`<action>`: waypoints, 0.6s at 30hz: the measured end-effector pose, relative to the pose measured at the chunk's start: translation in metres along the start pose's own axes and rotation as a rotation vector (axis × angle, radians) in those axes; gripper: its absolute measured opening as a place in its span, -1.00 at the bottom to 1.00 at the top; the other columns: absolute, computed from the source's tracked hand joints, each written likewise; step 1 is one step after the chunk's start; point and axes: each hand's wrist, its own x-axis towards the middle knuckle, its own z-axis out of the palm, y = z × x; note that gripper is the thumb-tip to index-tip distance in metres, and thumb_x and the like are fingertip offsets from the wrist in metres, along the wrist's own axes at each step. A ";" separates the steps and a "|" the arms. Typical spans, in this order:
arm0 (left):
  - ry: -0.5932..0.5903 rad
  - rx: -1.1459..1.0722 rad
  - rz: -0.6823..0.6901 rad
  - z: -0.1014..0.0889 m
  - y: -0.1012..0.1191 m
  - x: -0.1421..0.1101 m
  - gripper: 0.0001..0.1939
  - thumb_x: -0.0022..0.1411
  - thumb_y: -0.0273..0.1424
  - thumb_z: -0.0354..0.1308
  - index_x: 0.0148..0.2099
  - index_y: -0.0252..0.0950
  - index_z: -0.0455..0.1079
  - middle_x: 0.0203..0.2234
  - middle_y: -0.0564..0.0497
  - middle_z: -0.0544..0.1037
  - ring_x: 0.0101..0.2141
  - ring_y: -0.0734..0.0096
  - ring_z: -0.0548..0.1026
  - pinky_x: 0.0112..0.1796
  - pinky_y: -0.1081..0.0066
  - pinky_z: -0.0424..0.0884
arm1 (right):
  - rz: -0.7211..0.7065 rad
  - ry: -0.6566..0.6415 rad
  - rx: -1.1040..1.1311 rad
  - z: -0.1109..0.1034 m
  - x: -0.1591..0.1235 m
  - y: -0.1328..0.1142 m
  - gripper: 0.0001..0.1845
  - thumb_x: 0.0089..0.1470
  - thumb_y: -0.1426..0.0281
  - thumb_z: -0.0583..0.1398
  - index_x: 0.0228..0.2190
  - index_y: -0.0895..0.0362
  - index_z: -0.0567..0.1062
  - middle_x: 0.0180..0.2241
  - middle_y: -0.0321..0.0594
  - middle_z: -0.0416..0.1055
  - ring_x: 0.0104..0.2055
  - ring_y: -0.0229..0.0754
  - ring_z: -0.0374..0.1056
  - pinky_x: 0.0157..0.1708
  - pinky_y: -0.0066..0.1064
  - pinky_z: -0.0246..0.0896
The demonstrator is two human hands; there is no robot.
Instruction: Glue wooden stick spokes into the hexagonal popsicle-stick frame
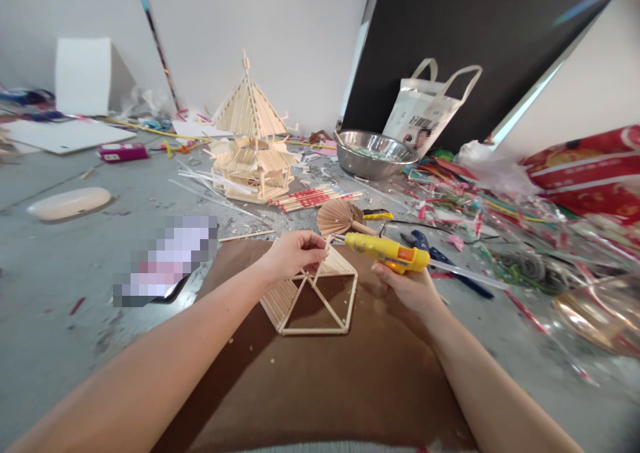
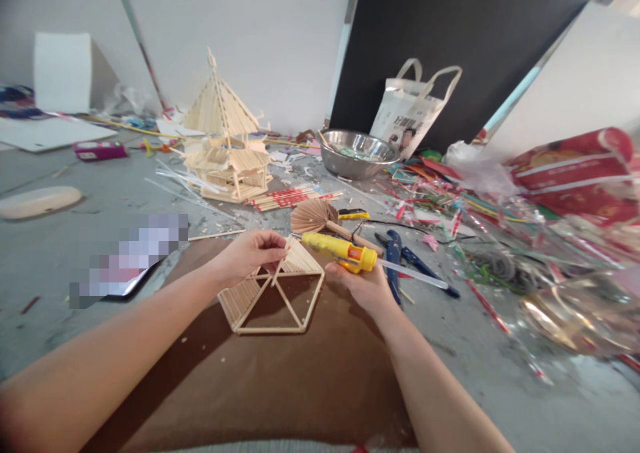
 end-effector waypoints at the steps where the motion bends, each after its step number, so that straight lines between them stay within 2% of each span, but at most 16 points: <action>1: 0.002 0.004 0.001 0.000 0.000 0.000 -0.90 -0.09 -0.47 0.13 -0.45 -0.37 0.26 -0.70 0.14 0.33 -0.70 0.64 0.32 -0.64 0.59 0.25 | -0.004 0.000 -0.002 0.000 0.000 0.000 -0.68 -0.40 0.16 0.24 -0.66 0.11 0.29 -0.74 -0.36 0.17 -0.65 -0.31 0.15 -0.69 -0.45 0.07; 9: 0.003 0.008 -0.005 0.001 0.002 0.000 -0.89 -0.10 -0.46 0.14 -0.46 -0.36 0.26 -0.70 0.14 0.33 -0.70 0.64 0.31 -0.65 0.59 0.25 | -0.047 -0.006 -0.005 -0.001 0.000 0.001 -0.70 -0.37 0.17 0.24 -0.61 0.11 0.32 -0.68 -0.32 0.25 -0.59 -0.26 0.21 -0.67 -0.45 0.09; 18: -0.014 0.039 0.038 -0.002 -0.003 0.001 -0.88 -0.08 -0.44 0.13 -0.44 -0.36 0.27 -0.68 0.13 0.33 -0.69 0.63 0.32 -0.63 0.57 0.24 | -0.011 0.014 0.010 0.000 0.000 -0.001 -0.70 -0.41 0.21 0.26 -0.63 0.11 0.32 -0.70 -0.33 0.24 -0.57 -0.24 0.24 -0.65 -0.43 0.15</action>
